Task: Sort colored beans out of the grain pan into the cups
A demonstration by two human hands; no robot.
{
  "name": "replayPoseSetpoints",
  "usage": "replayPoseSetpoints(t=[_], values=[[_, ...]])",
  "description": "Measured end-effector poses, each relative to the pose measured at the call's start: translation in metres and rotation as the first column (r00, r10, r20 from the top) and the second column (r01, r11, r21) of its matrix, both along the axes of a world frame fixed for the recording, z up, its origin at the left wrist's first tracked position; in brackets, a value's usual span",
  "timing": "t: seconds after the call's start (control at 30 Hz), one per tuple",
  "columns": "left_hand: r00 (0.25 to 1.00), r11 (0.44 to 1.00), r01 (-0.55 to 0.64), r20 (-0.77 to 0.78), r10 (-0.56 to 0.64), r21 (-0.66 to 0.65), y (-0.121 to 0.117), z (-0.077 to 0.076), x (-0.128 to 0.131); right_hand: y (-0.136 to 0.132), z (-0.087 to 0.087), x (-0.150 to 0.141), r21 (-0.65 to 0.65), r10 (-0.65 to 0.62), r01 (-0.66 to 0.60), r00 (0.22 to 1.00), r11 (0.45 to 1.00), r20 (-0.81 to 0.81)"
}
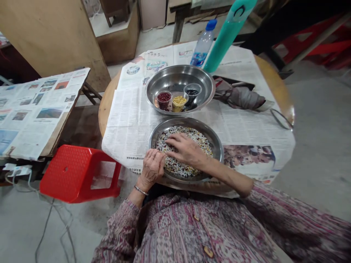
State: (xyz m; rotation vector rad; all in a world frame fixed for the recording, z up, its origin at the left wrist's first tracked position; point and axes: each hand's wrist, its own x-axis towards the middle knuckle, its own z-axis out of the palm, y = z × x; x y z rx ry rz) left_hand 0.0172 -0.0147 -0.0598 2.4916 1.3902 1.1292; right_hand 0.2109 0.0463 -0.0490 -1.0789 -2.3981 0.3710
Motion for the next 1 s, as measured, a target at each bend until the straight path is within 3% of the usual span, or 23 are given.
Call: replayPoseSetpoints(t=[0.1,0.2,0.27,0.43,0.57,0.63,0.7,0.83,0.9,1.0], values=[[0.999,1.000,0.009,0.038,-0.009,-0.001,-0.001,-0.001,0.000,-0.018,0.002,-0.007,-0.013,0.259,-0.258,0.965,0.966,0.034],[0.999,1.000,0.016,0.044,-0.016,-0.004,-0.001,0.000,0.000,-0.025,0.002,0.007,-0.013,0.350,-0.350,0.934,0.937,0.068],[0.999,1.000,0.022,0.038,-0.023,0.001,-0.001,0.001,0.000,-0.020,0.001,0.024,0.014,0.275,-0.277,0.958,0.961,0.078],[0.999,0.999,0.036,0.021,-0.037,0.016,0.001,0.003,0.001,0.008,0.002,0.046,0.058,-0.061,0.061,0.998,0.996,0.005],[0.999,0.999,0.040,0.019,-0.041,0.019,0.002,0.004,0.001,0.031,0.005,0.023,0.059,-0.269,0.263,0.954,0.963,0.135],[0.999,0.999,0.037,0.027,-0.037,0.022,0.001,0.004,0.001,0.037,0.005,0.005,0.041,-0.275,0.272,0.945,0.961,0.177],[0.999,1.000,0.024,0.030,-0.025,0.018,0.001,0.003,0.001,0.039,0.006,-0.013,0.013,-0.183,0.183,0.968,0.983,0.173],[0.999,1.000,-0.006,0.051,0.004,0.025,0.000,0.003,0.001,0.027,0.007,-0.027,-0.075,0.168,-0.159,0.978,0.984,0.120],[0.998,0.999,-0.005,0.064,0.003,0.033,0.000,0.002,0.001,0.016,0.007,-0.021,-0.118,0.312,-0.299,0.942,0.947,0.121],[0.998,1.000,0.000,0.066,-0.001,0.018,0.000,0.001,0.001,0.000,0.011,0.004,-0.143,0.403,-0.382,0.899,0.913,0.173]])
